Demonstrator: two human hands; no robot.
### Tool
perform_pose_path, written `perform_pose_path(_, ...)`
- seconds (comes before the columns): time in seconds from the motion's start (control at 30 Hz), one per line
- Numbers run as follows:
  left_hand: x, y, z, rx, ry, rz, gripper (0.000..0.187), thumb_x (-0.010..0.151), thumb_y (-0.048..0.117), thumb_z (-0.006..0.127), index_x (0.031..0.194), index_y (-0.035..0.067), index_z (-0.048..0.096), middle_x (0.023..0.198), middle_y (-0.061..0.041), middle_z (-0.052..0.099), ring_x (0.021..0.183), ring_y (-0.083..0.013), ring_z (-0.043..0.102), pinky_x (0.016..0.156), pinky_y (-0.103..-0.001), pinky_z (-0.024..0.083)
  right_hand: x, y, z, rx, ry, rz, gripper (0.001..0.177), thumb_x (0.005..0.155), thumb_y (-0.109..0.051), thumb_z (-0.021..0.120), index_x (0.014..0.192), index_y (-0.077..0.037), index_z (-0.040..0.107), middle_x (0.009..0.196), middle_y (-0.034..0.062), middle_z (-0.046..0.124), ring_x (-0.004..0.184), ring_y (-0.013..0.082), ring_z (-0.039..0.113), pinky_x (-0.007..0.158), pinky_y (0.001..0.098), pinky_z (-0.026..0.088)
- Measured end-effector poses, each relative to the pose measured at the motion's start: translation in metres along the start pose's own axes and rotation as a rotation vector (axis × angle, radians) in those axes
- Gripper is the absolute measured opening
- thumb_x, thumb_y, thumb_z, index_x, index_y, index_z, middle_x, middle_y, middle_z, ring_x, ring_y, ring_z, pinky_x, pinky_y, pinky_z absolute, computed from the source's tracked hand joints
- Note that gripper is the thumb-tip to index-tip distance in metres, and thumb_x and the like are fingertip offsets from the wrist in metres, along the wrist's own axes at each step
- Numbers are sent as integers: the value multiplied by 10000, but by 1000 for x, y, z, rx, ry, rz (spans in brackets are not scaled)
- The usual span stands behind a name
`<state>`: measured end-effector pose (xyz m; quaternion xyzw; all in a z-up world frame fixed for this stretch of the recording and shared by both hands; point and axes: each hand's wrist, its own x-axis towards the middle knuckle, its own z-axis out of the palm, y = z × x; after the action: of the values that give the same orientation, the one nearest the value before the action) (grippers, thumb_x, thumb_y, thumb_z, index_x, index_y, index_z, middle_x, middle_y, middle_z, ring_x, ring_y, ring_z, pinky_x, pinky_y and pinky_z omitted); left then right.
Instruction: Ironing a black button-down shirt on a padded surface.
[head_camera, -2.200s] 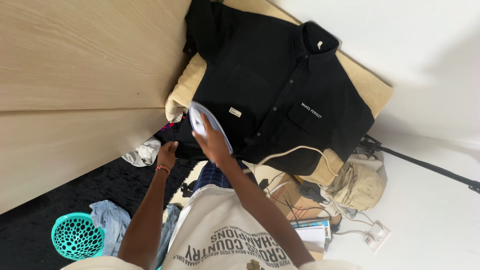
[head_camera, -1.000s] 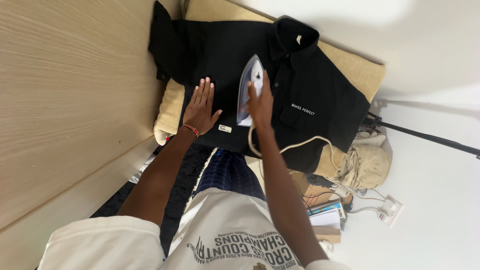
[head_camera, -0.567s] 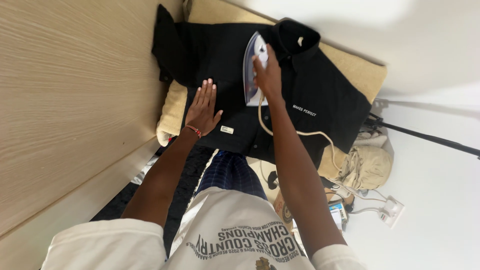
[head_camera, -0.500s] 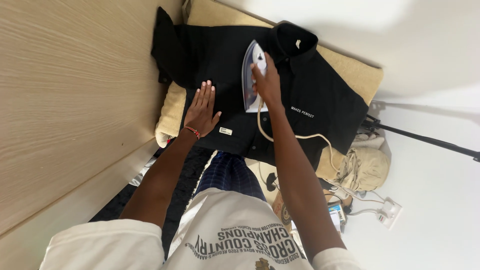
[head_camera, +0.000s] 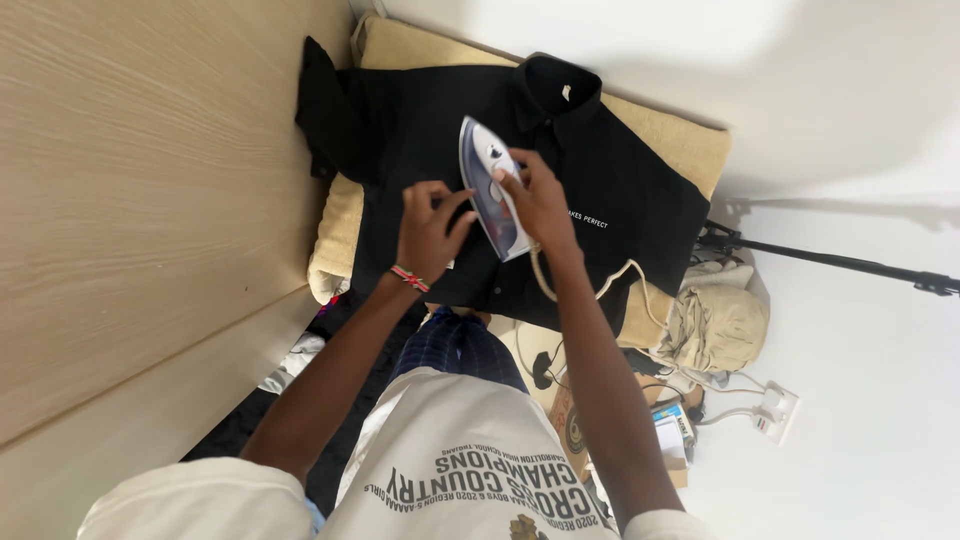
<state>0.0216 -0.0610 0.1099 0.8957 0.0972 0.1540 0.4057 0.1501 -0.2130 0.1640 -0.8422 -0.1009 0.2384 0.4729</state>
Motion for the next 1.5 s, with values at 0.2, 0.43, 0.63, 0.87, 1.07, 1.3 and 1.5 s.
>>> perform_pose_path(0.2,25,53,-10,99,110,208,370,935,277,800,1286,181,733,1065,-64,494,1008,-253,448,890,-408,395,-21,-52,-41,219,-43,61,419,1020,-299,643,1344,-37,605,901,50,692,698,74,659,590,237,529)
perform_pose_path(0.43,29,90,-37,149,97,329,373,959,287,781,1300,148,720,1055,-61,472,1018,-249,445,892,-410,377,-43,-63,-68,328,-101,0,428,1006,-248,665,1354,-12,587,931,57,672,696,81,643,600,240,521)
perform_pose_path(0.63,24,110,-56,172,12,427,403,994,270,751,1355,99,694,1056,-71,481,1012,-256,454,882,-421,368,-66,-74,-81,405,-100,46,434,999,-237,672,1361,-15,582,949,57,652,690,83,636,609,224,531)
perform_pose_path(0.87,25,133,-65,333,-69,477,343,947,323,733,1214,109,723,1078,-103,501,1042,-281,487,898,-462,371,-86,-77,-83,447,-122,46,451,993,-283,683,1339,-8,590,961,61,655,687,82,646,587,232,538)
perform_pose_path(1.07,24,142,-74,416,-99,518,306,889,415,747,965,118,760,1134,-135,518,1107,-303,486,912,-477,372,-98,-75,-82,486,-164,32,449,989,-289,693,1325,-6,601,985,63,657,683,76,636,595,226,539)
perform_pose_path(1.3,10,143,-69,360,-145,415,232,909,363,749,943,134,772,1075,-104,490,1070,-295,468,881,-471,356,-107,-78,-81,405,-196,17,471,990,-312,679,1350,-19,603,986,66,670,676,65,626,591,220,544)
perform_pose_path(1.5,0,133,-66,296,-88,397,228,890,329,764,1023,146,783,1011,-75,490,1012,-277,470,849,-459,343,-103,-74,-77,389,-250,-8,512,991,-346,674,1381,-21,610,1002,57,676,694,55,624,601,207,539)
